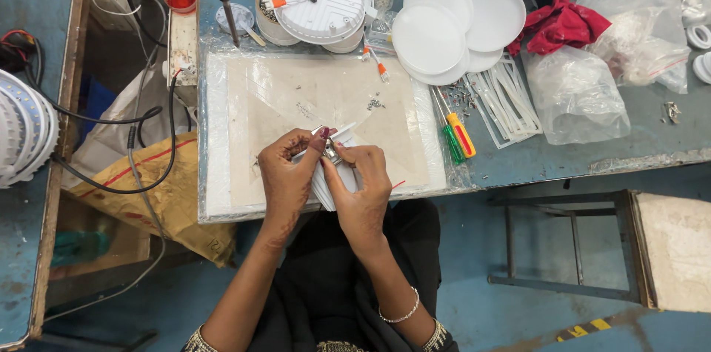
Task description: The person assembles an LED light fixture by connecting wires to a driver, securing components with a screwdriver, and attaching a reflector and cover. They handle the housing, wires, and tools throughout the process.
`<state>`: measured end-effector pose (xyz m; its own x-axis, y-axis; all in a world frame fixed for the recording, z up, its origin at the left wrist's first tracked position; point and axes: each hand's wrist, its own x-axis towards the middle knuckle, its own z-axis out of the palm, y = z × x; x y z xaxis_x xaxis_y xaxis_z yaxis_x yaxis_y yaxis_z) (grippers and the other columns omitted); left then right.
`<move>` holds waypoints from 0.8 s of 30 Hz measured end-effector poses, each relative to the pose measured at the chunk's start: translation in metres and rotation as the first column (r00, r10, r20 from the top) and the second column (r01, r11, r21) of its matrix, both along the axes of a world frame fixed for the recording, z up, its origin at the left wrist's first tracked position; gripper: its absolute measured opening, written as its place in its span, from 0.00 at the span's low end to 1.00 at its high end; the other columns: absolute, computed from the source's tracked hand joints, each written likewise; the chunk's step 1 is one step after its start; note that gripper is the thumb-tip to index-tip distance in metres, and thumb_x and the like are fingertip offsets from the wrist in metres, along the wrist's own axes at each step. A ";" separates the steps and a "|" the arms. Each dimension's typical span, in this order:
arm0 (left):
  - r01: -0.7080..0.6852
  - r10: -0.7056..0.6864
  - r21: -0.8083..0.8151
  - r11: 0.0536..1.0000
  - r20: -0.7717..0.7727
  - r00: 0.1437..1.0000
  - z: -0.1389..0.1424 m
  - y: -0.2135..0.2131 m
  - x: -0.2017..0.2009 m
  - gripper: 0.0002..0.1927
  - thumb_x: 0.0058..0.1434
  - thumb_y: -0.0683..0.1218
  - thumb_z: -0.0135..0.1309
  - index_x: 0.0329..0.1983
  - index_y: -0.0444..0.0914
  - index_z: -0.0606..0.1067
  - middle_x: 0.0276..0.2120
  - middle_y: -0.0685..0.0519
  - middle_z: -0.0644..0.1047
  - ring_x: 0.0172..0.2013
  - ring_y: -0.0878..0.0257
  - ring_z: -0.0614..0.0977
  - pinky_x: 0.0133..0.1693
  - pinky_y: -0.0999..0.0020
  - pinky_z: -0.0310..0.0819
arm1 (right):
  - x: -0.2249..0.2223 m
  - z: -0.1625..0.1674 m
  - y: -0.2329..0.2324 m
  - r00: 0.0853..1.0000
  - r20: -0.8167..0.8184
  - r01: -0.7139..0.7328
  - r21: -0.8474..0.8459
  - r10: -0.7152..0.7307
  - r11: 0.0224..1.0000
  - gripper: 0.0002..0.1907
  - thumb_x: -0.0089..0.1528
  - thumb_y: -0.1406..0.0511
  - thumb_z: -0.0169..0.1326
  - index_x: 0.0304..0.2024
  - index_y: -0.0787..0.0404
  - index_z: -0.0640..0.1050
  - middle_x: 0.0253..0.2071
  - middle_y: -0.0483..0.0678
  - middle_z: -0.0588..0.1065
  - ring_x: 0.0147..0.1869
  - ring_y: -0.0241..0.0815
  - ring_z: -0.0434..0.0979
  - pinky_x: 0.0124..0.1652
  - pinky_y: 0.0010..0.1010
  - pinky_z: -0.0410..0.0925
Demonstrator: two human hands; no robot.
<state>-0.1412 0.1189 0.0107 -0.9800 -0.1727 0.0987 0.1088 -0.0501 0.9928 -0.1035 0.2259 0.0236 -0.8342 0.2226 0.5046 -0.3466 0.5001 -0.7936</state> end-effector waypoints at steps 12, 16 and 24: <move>0.069 -0.069 0.047 0.997 0.002 0.998 -0.006 0.001 -0.004 0.10 0.67 0.44 0.58 0.40 0.31 0.82 0.31 0.55 0.84 0.32 0.74 0.80 0.35 0.80 0.73 | -0.003 -0.004 0.011 0.998 0.026 -0.048 -0.049 0.050 0.998 0.14 0.57 0.72 0.67 0.44 0.66 0.80 0.42 0.51 0.75 0.44 0.43 0.78 0.45 0.31 0.72; 0.060 -0.060 0.017 0.998 -0.043 0.997 -0.021 -0.002 -0.007 0.09 0.69 0.42 0.58 0.37 0.29 0.80 0.30 0.56 0.79 0.33 0.74 0.76 0.35 0.79 0.70 | -0.001 -0.004 0.016 0.994 -0.013 -0.111 -0.085 0.111 0.990 0.14 0.58 0.72 0.66 0.45 0.65 0.78 0.45 0.51 0.75 0.49 0.45 0.79 0.50 0.32 0.73; 0.006 -0.008 -0.038 0.999 -0.044 0.999 -0.024 0.001 0.008 0.08 0.74 0.41 0.60 0.41 0.29 0.78 0.34 0.58 0.78 0.35 0.75 0.74 0.39 0.82 0.65 | 0.025 -0.004 0.056 0.983 0.031 -0.177 -0.099 0.181 0.979 0.19 0.61 0.68 0.64 0.54 0.62 0.78 0.51 0.51 0.77 0.57 0.47 0.77 0.56 0.33 0.71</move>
